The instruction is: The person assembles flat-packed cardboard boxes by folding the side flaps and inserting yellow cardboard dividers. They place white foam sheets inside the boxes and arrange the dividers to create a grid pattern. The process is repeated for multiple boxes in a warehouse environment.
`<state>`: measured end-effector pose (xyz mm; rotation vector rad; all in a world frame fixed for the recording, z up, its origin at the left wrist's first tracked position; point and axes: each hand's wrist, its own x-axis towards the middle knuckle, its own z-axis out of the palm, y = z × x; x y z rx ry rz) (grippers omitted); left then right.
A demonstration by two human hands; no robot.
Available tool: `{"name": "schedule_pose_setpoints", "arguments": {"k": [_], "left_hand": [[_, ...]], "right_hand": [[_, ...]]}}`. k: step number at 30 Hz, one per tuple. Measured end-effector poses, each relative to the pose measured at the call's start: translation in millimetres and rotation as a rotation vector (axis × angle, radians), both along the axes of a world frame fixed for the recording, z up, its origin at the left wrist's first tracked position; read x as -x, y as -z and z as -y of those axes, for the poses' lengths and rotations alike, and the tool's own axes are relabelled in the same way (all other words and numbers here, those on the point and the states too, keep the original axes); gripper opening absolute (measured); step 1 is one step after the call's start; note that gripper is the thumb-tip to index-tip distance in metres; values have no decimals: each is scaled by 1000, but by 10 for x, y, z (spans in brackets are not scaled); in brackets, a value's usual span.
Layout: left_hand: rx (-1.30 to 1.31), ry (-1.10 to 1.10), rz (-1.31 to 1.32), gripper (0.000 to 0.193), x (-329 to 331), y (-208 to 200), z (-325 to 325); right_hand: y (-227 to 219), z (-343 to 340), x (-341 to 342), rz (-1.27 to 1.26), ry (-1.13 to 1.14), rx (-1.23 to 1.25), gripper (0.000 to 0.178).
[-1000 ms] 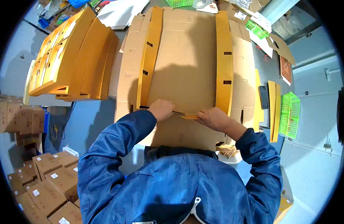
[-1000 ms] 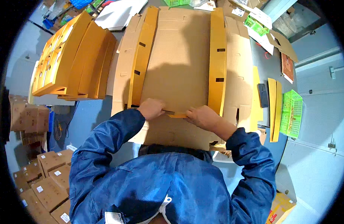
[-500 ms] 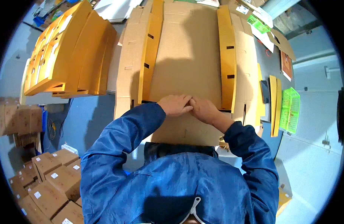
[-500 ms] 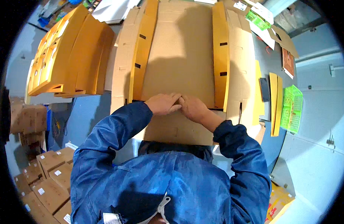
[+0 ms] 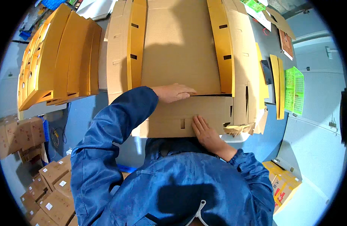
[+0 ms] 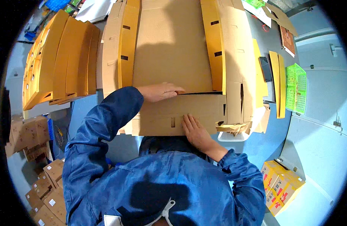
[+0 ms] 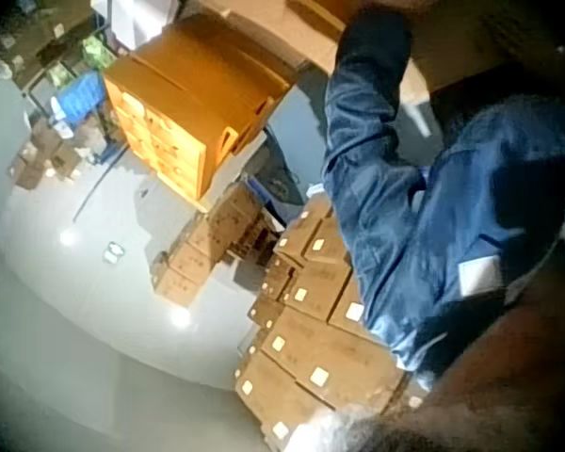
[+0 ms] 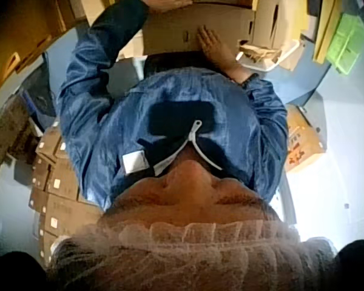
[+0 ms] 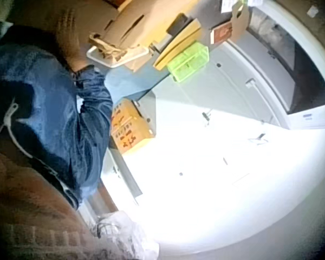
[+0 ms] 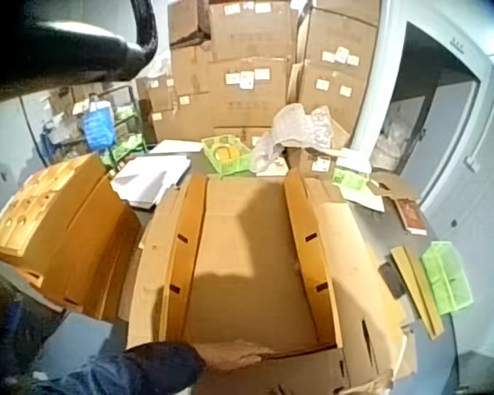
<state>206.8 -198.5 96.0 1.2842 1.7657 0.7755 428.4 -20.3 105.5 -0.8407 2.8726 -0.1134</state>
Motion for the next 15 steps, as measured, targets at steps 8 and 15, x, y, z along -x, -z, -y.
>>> {"name": "schedule_pose_setpoints", "arguments": {"k": [8,15], "left_hand": [[-50,346,-83,40,-754,-116,-140],[-50,-508,-374,24,-135,-555,543]], "right_hand": [[-1005,-401,615,528,82,305,23],[-6,-667,1213,1222,258,467,33]]}}
